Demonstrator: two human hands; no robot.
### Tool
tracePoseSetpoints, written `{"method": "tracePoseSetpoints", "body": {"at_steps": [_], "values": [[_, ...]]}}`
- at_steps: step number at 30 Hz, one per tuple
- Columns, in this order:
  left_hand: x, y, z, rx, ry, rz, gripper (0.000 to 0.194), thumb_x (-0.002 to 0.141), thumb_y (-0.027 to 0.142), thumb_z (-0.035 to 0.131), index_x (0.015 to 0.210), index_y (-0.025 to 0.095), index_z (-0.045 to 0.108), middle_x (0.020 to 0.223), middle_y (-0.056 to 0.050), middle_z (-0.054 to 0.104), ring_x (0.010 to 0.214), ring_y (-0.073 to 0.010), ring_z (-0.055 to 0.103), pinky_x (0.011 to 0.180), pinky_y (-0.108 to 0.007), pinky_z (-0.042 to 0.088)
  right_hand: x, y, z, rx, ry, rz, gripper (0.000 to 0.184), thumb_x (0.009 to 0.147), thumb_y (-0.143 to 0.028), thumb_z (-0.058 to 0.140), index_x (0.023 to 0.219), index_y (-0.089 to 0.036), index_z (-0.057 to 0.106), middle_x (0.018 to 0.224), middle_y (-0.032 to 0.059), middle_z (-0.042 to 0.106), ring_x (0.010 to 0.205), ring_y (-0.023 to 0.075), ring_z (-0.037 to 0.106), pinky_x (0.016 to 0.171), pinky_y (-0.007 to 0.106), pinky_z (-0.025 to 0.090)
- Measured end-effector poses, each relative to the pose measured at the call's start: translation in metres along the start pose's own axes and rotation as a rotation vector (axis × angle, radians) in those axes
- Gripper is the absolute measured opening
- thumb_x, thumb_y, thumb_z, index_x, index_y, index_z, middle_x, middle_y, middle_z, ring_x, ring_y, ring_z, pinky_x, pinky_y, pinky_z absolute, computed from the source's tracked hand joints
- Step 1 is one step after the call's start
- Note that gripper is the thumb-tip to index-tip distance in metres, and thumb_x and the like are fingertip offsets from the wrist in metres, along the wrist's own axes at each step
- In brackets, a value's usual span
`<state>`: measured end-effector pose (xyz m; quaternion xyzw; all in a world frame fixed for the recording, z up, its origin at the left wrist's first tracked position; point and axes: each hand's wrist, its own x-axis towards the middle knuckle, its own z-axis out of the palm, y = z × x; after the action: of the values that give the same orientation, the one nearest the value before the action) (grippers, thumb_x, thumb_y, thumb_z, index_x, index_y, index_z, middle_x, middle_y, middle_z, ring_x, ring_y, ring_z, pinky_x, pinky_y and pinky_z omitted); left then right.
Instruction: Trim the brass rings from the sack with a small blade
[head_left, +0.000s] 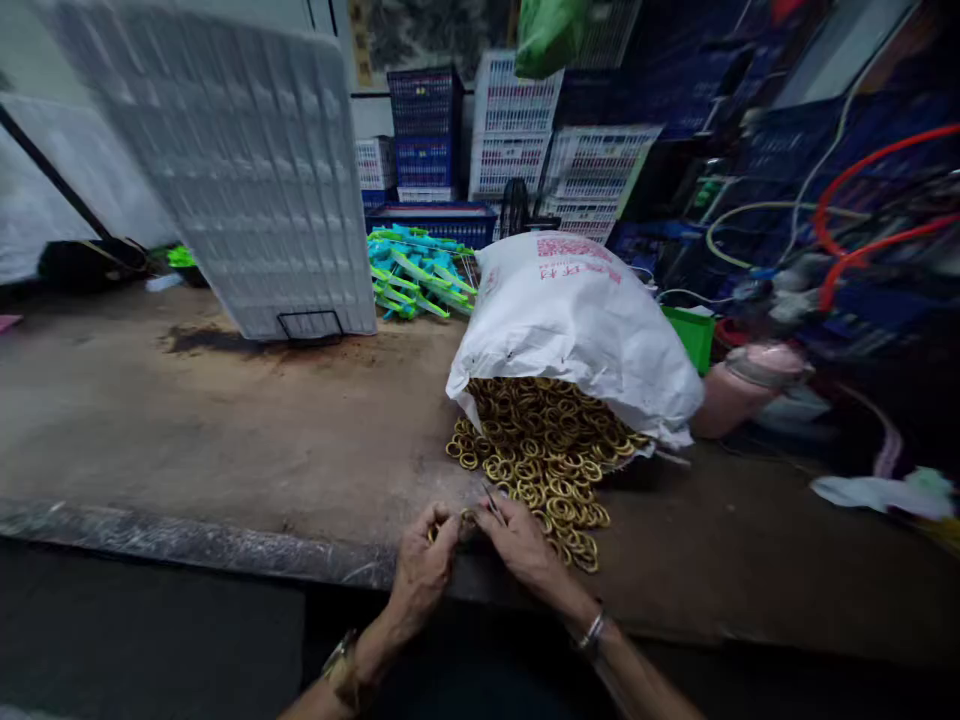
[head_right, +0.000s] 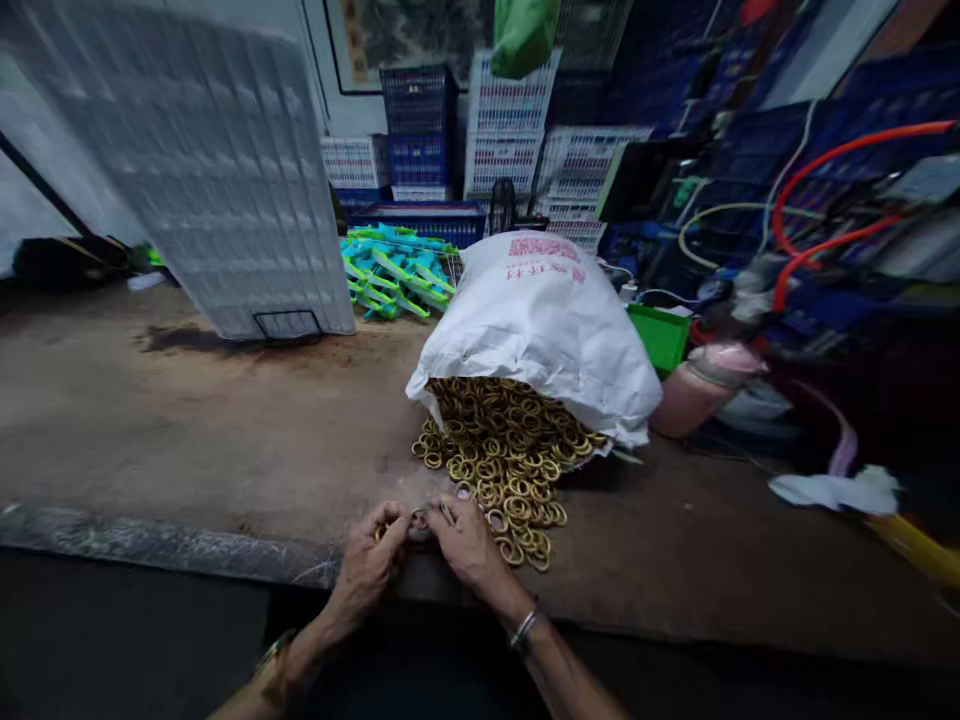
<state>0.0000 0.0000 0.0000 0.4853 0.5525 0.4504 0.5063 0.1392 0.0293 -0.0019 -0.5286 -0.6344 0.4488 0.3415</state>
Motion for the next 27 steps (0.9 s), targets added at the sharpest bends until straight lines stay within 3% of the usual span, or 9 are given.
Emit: {"method": "tracePoseSetpoints", "body": {"at_steps": [2,4,7,11,19,27], "values": [[0.000,0.002,0.001,0.028,0.016,0.088,0.021,0.079,0.031,0.049,0.062,0.017,0.049,0.057,0.005,0.043,0.057,-0.0095,0.040,0.058,-0.020,0.034,-0.003,0.005,0.004,0.071,-0.058,0.137,0.033,0.081,-0.041,0.041,0.059,-0.018,0.049,0.049,-0.0051,0.042,0.047,0.0084,0.038,0.046,0.020,0.029],[-0.001,0.004,0.001,0.019,0.007,0.093,0.021,0.078,0.031,0.051,0.062,0.017,0.051,0.058,0.004,0.046,0.058,-0.0096,0.042,0.059,-0.020,0.035,-0.004,0.009,0.007,0.132,-0.095,0.234,0.038,0.083,-0.046,0.037,0.058,-0.019,0.046,0.042,-0.0071,0.035,0.039,0.0073,0.031,0.040,0.020,0.024],[-0.002,0.005,0.001,-0.071,-0.052,-0.064,0.022,0.076,0.037,0.052,0.065,0.018,0.050,0.053,0.006,0.043,0.048,-0.0077,0.039,0.047,-0.019,0.032,-0.003,0.012,0.009,0.206,-0.110,0.303,0.038,0.082,-0.050,0.035,0.062,-0.020,0.047,0.042,-0.0088,0.033,0.034,0.0060,0.024,0.036,0.020,0.019],[-0.001,0.003,-0.002,-0.230,-0.169,-0.301,0.027,0.074,0.045,0.054,0.073,0.019,0.050,0.051,0.008,0.043,0.038,-0.0051,0.034,0.035,-0.016,0.024,0.000,0.005,0.008,0.100,-0.022,0.167,0.025,0.078,-0.040,0.045,0.068,-0.018,0.052,0.054,-0.0052,0.046,0.047,0.0076,0.038,0.046,0.019,0.030],[-0.002,-0.001,-0.006,-0.325,-0.184,-0.317,0.028,0.075,0.044,0.054,0.069,0.017,0.046,0.054,0.007,0.045,0.040,-0.0034,0.036,0.036,-0.014,0.025,-0.001,-0.019,0.005,-0.022,-0.069,0.031,0.024,0.079,-0.035,0.045,0.066,-0.017,0.053,0.058,-0.0039,0.048,0.058,0.0101,0.043,0.056,0.021,0.035],[-0.006,-0.001,-0.007,-0.381,-0.169,-0.294,0.028,0.076,0.044,0.054,0.071,0.017,0.047,0.056,0.007,0.046,0.040,-0.0028,0.035,0.037,-0.014,0.025,-0.002,-0.013,0.007,-0.148,-0.011,-0.056,0.027,0.085,-0.032,0.036,0.073,-0.018,0.056,0.065,-0.0008,0.055,0.061,0.0116,0.047,0.059,0.022,0.035]]}}
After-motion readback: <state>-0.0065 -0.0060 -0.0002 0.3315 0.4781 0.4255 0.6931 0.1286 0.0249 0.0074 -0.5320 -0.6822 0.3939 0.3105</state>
